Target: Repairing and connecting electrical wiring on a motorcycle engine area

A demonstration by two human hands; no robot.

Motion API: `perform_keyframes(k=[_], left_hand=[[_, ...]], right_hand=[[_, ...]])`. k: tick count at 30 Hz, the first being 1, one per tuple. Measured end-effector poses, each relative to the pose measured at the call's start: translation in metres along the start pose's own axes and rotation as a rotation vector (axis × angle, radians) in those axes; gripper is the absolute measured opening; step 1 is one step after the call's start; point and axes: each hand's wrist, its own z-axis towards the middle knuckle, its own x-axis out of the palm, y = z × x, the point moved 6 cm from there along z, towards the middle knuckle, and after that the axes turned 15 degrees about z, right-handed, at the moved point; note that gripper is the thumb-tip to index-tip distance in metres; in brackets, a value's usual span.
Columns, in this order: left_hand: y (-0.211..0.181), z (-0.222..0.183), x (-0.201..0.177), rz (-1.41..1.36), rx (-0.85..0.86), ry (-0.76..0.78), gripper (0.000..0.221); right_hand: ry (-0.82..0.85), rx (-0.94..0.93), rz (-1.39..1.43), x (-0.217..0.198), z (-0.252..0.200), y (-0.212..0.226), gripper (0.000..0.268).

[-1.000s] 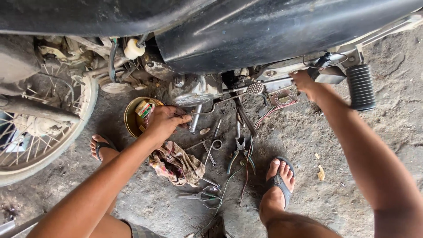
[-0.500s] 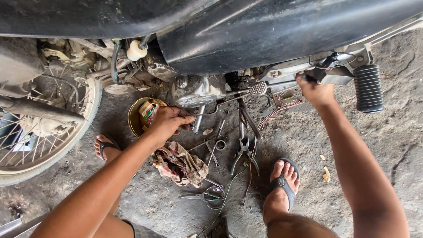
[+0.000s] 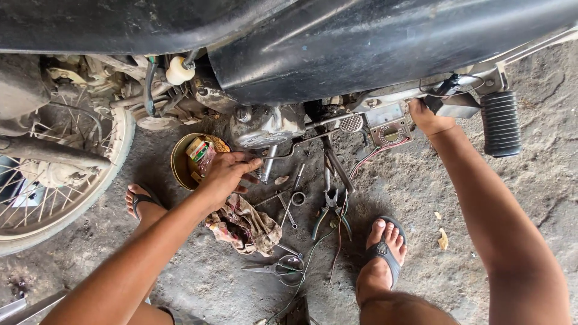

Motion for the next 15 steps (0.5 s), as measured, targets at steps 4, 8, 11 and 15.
perform_keyframes(k=[4, 8, 11, 15], left_hand=[[0.006, 0.005, 0.014, -0.207, -0.026, 0.011, 0.036], [0.018, 0.016, 0.018, -0.394, -0.046, -0.038, 0.028], [0.022, 0.021, 0.021, -0.417, -0.042, -0.047, 0.024], [0.025, 0.028, 0.021, -0.416, -0.032, -0.042, 0.026]], right_hand=[[-0.300, 0.581, 1.094, -0.040, 0.029, 0.043, 0.019], [-0.777, 1.154, 1.585, 0.024, -0.055, -0.193, 0.008], [-0.514, 0.948, 1.698, 0.006, -0.047, -0.151, 0.020], [0.444, 1.252, 2.946, 0.040, -0.034, -0.115, 0.049]])
